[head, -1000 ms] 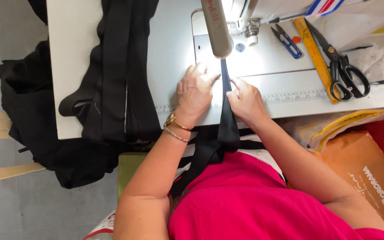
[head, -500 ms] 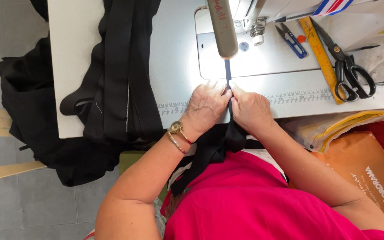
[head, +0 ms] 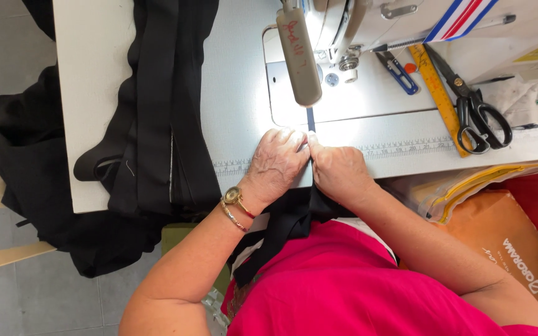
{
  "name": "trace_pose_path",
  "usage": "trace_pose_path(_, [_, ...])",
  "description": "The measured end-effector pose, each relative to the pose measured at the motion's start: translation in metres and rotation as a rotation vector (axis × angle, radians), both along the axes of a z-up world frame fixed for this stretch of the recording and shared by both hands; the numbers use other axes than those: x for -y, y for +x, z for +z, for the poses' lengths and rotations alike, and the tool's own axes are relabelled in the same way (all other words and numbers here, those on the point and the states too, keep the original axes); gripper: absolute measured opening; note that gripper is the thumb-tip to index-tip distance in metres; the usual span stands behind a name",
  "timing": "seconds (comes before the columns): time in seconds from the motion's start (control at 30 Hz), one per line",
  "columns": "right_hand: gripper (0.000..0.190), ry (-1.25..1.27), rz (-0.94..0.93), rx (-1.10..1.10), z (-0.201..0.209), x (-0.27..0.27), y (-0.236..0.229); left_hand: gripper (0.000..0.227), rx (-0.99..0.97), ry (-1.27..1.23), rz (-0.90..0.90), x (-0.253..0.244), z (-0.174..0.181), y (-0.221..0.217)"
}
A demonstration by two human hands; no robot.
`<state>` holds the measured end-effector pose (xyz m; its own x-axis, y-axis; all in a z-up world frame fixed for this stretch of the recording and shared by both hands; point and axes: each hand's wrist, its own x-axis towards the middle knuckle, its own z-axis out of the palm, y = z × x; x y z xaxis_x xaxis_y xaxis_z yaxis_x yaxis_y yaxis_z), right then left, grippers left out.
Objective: Sewing black fabric strips using an industrial sewing machine.
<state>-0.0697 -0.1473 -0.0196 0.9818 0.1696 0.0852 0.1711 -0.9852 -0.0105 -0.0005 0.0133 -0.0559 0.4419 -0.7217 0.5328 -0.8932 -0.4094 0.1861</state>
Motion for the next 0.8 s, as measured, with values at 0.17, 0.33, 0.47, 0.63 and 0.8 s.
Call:
trace_pose_path(0.17, [0.028,0.002,0.028,0.005,0.007,-0.003,0.003,0.005,-0.01,0.006,-0.005,-0.001,0.003,0.003])
trace_pose_path(0.33, [0.015,0.057,0.055,0.109,0.0,0.003,0.023,0.011,0.001,-0.002,-0.025,0.003,0.004,0.023])
trace_pose_path(0.47, [0.026,0.0,0.049,0.207,-0.015,0.01,0.04,0.012,0.01,-0.021,-0.039,0.008,0.007,0.037])
trace_pose_path(0.63, [0.028,0.045,0.016,0.098,-0.005,0.007,0.04,0.016,-0.005,-0.005,-0.033,0.007,0.004,0.038])
trace_pose_path(0.8, [0.032,0.19,-0.18,-0.149,-0.017,0.02,0.078,0.022,-0.139,-0.125,0.005,0.017,0.019,0.055])
